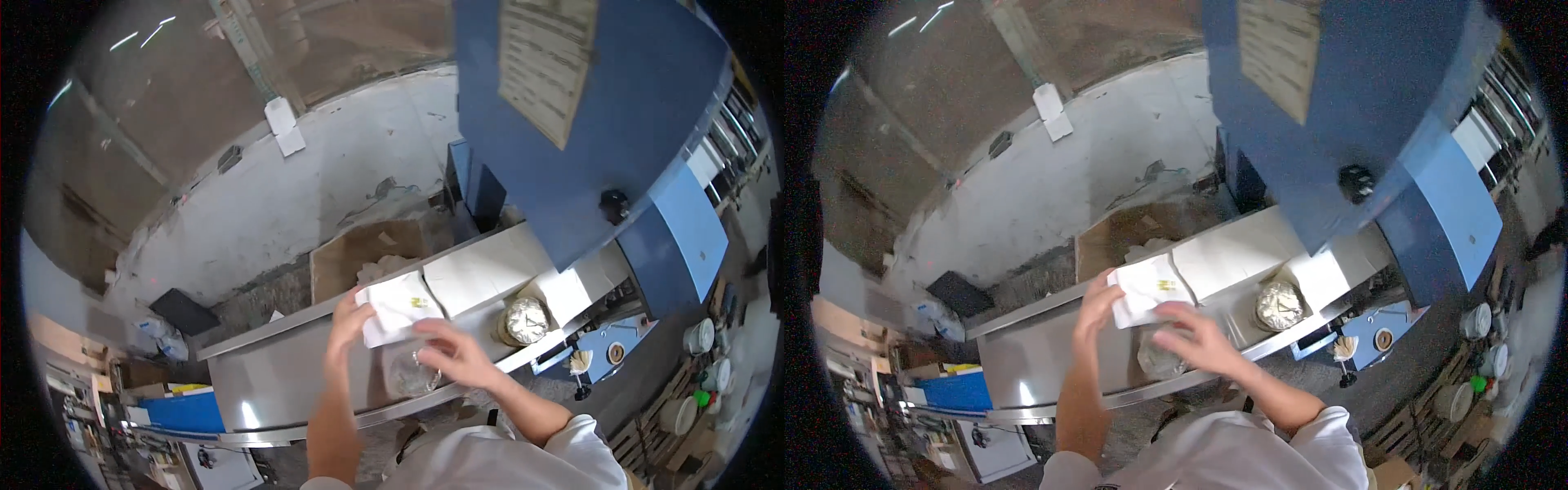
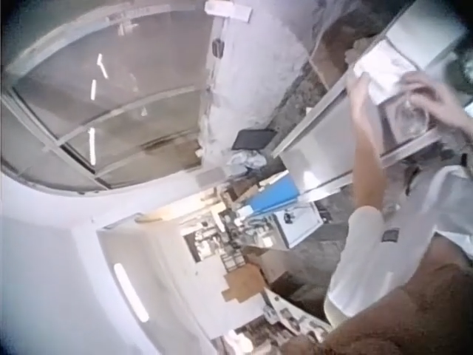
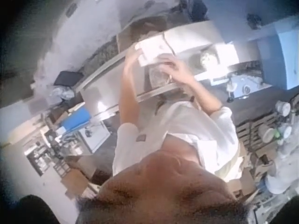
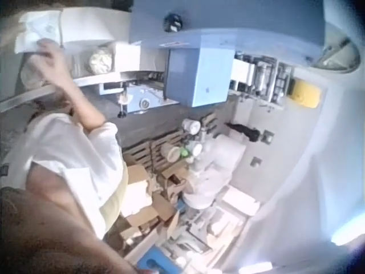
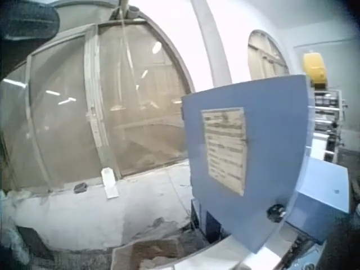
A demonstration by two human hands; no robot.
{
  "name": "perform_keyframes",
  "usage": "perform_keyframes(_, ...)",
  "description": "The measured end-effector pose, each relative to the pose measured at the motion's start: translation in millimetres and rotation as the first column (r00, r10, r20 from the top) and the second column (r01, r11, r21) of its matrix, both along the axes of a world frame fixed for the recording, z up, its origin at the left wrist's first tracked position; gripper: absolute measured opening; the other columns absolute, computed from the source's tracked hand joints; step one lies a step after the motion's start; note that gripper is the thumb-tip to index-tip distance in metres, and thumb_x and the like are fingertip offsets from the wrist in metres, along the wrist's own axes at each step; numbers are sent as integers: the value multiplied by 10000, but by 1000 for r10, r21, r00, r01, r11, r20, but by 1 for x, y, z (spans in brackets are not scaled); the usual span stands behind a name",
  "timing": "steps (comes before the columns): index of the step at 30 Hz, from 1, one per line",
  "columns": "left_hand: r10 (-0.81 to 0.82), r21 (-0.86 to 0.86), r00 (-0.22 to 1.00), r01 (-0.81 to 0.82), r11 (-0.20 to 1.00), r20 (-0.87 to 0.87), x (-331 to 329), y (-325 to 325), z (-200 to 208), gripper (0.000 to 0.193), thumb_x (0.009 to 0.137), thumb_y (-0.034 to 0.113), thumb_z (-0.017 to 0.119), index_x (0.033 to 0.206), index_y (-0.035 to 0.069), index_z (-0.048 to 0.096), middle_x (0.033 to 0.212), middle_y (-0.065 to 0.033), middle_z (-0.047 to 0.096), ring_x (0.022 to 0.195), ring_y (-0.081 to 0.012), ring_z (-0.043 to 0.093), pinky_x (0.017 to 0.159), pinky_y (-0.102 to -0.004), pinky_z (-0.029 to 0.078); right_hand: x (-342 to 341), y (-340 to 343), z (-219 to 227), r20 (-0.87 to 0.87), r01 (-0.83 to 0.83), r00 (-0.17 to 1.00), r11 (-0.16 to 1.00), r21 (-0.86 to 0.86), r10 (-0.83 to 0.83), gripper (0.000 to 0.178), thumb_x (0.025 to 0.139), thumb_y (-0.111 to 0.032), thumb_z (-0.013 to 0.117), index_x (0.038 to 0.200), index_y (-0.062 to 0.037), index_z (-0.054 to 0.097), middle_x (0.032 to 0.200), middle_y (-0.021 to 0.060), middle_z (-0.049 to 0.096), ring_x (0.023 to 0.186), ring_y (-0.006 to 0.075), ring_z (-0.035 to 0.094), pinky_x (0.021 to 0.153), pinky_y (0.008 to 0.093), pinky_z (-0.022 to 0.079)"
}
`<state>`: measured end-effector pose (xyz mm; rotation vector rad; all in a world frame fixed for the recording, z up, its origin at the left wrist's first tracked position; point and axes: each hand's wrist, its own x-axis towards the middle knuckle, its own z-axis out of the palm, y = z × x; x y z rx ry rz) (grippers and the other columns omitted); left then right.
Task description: Transfer stacks of paper from a production machine onto a conveyor belt and into storage boxes.
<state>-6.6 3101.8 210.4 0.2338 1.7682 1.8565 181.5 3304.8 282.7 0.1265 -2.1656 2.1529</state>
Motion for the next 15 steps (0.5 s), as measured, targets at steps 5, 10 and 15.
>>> perform_keyframes(5, 284, 190, 958, -271, 944, -47, 19, -196, -38, 515, 764, 31, 495, 1275, -30, 504, 1116, -89, 618, 1007, -212, 609, 853, -334, 502, -22, -17, -12, 360, 96, 931, 991, -91, -57, 460, 950, -163, 572, 1367, -5, 459, 1319, 111, 545, 1139, 166, 547, 945, 287, 454)
perform_keyframes(10, 409, 121, 891, -436, 892, 197, 45, -382, -23, 421, 843, 228, 549, 1192, -6, 582, 1128, -105, 648, 1031, -200, 630, 855, -334, 521, -32, -17, -31, 249, 183, 939, 958, 222, -237, 550, 910, -187, 629, 1378, 27, 433, 1403, 173, 470, 1298, 251, 444, 1048, 335, 377)
perform_keyframes(15, 616, 206, 718, -689, 695, 323, 53, -492, -30, 427, 889, 338, 578, 1190, 35, 579, 1069, -99, 661, 974, -213, 632, 889, -335, 496, -31, -23, -33, 202, 228, 941, 951, 206, -270, 553, 923, -129, 584, 1404, 46, 376, 1433, 198, 424, 1329, 285, 409, 1083, 370, 334)
